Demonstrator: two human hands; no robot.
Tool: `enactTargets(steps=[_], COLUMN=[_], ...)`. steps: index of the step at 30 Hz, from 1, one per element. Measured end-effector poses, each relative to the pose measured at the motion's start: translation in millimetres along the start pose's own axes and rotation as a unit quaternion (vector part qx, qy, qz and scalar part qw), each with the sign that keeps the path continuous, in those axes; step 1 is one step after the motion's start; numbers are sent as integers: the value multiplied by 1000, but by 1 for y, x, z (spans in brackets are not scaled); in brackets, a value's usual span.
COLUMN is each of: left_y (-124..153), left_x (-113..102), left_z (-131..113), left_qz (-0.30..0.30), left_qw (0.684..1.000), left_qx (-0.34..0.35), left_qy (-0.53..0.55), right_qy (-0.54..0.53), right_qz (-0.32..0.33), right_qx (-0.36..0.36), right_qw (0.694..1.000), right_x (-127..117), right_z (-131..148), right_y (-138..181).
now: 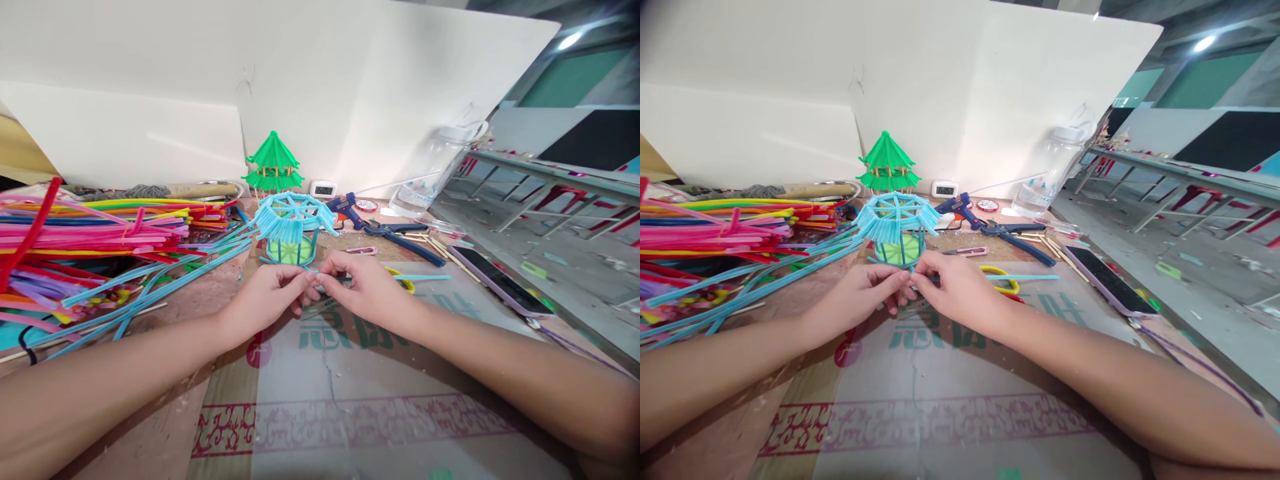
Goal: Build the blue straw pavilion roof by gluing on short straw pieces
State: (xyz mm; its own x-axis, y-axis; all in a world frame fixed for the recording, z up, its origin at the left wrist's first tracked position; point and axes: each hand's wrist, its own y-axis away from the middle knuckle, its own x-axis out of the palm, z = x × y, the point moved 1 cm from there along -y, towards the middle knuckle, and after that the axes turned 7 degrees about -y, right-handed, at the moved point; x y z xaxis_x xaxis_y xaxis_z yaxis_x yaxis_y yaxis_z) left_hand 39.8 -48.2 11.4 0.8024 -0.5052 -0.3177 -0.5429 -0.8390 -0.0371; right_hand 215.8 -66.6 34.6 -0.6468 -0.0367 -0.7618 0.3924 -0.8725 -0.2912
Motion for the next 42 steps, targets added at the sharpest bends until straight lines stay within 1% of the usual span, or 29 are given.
enactTargets(steps=[6, 10, 13, 16, 18, 21, 31, 36, 42], left_y=[0, 0, 1, 2, 2, 2, 1, 2, 1], left_x=[-3, -4, -4, -5, -6, -6, -5, -5, -5], left_z=[1, 1, 1, -1, -1, -2, 1, 2, 3], left_qz=[-30, -36, -45, -59, -63, -65, -65, -60, -56], left_qw=[999, 998, 996, 994, 993, 993, 992, 994, 995], left_qx=[0, 7, 21, 20, 19, 18, 23, 19, 19], left_qy=[-27, -53, -76, -90, -95, -102, -102, -93, -84], right_qy=[-43, -44, -41, -79, -105, -118, -178, -186, -193], right_qz=[34, 49, 77, 111, 120, 120, 108, 108, 115], right_qx=[28, 30, 44, 73, 83, 91, 131, 135, 152], right_qw=[998, 997, 995, 988, 984, 982, 969, 967, 963], right_x=[-14, -24, -31, -35, -35, -32, -22, -20, -20], right_z=[2, 0, 0, 1, 1, -2, -16, -19, -16], right_y=[-1, -2, -4, -7, -8, -8, -8, -7, -7])
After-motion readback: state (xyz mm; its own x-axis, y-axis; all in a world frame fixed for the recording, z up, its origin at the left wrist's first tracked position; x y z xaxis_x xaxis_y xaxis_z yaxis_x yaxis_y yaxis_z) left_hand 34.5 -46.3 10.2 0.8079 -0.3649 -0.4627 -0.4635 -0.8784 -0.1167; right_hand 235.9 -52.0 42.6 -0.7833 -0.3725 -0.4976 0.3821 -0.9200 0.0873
